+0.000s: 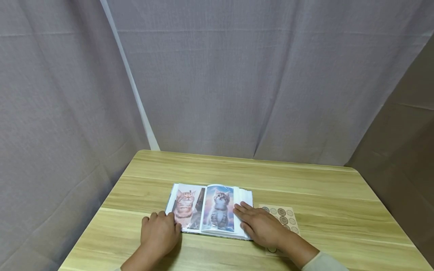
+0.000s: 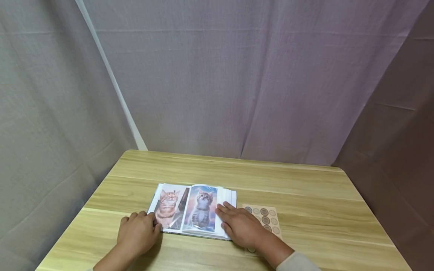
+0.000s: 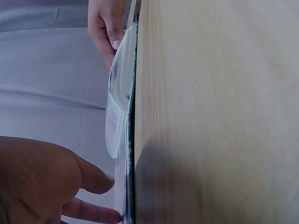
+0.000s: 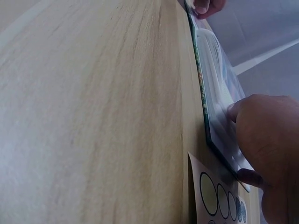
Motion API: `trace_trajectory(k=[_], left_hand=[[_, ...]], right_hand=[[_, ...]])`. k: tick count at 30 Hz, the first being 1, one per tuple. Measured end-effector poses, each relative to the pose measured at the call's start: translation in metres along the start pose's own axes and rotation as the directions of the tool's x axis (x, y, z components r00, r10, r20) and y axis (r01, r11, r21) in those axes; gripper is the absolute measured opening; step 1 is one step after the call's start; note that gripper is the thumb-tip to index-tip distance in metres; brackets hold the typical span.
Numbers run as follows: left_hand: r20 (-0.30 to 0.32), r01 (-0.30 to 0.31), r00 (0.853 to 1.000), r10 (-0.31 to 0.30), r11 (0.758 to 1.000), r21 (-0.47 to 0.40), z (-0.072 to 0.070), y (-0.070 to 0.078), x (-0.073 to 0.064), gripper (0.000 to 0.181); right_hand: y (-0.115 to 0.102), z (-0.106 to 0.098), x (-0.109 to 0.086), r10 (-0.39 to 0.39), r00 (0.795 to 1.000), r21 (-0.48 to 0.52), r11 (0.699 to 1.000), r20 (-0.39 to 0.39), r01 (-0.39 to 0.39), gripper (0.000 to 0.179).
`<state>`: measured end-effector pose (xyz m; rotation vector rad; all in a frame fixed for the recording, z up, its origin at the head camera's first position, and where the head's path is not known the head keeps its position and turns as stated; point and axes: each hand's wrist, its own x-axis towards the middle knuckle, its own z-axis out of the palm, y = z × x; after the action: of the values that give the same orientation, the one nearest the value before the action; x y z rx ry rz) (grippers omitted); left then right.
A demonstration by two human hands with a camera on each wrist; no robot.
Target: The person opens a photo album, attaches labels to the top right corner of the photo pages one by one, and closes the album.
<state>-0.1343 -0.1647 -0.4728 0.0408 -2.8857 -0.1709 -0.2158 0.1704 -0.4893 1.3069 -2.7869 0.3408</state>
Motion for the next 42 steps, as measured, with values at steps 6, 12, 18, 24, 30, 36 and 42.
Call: trace_trajectory(k=[6, 12, 18, 24, 30, 36, 42], left_hand=[[-0.058, -0.033, 0.998, 0.034, 0.999, 0.012, -0.002, 0.006, 0.001, 0.027], [-0.086, -0.095, 0.992, 0.089, 0.994, -0.063, -0.007, 0.020, 0.000, 0.023], [-0.087, -0.176, 0.983, 0.162, 0.966, -0.189, -0.011, 0.038, -0.002, 0.022], [0.031, -0.220, 0.967, 0.255, 0.884, -0.412, -0.010, 0.053, -0.005, 0.018], [0.123, -0.209, 0.936, 0.329, 0.802, -0.559, -0.009, 0.065, -0.008, 0.015], [0.188, -0.168, 0.907, 0.377, 0.733, -0.659, -0.009, 0.073, -0.008, 0.013], [0.198, -0.174, 0.889, 0.413, 0.704, -0.688, -0.008, 0.082, -0.008, 0.013]], right_hand=[[0.001, -0.001, -0.001, 0.008, 1.000, 0.002, 1.000, -0.012, -0.008, 0.049], [0.002, -0.002, -0.003, 0.002, 0.999, -0.003, 1.000, -0.041, -0.002, 0.050], [0.000, -0.003, -0.004, 0.040, 0.998, 0.004, 0.999, -0.039, -0.040, 0.055], [0.001, -0.007, -0.009, 0.064, 0.997, 0.007, 0.998, -0.050, -0.063, 0.057], [0.005, -0.009, -0.016, 0.074, 0.995, -0.006, 0.997, -0.069, -0.074, 0.058], [0.010, -0.012, -0.026, 0.093, 0.994, -0.008, 0.996, -0.065, -0.094, 0.060], [0.014, -0.015, -0.036, 0.135, 0.988, 0.004, 0.991, -0.077, -0.135, 0.062]])
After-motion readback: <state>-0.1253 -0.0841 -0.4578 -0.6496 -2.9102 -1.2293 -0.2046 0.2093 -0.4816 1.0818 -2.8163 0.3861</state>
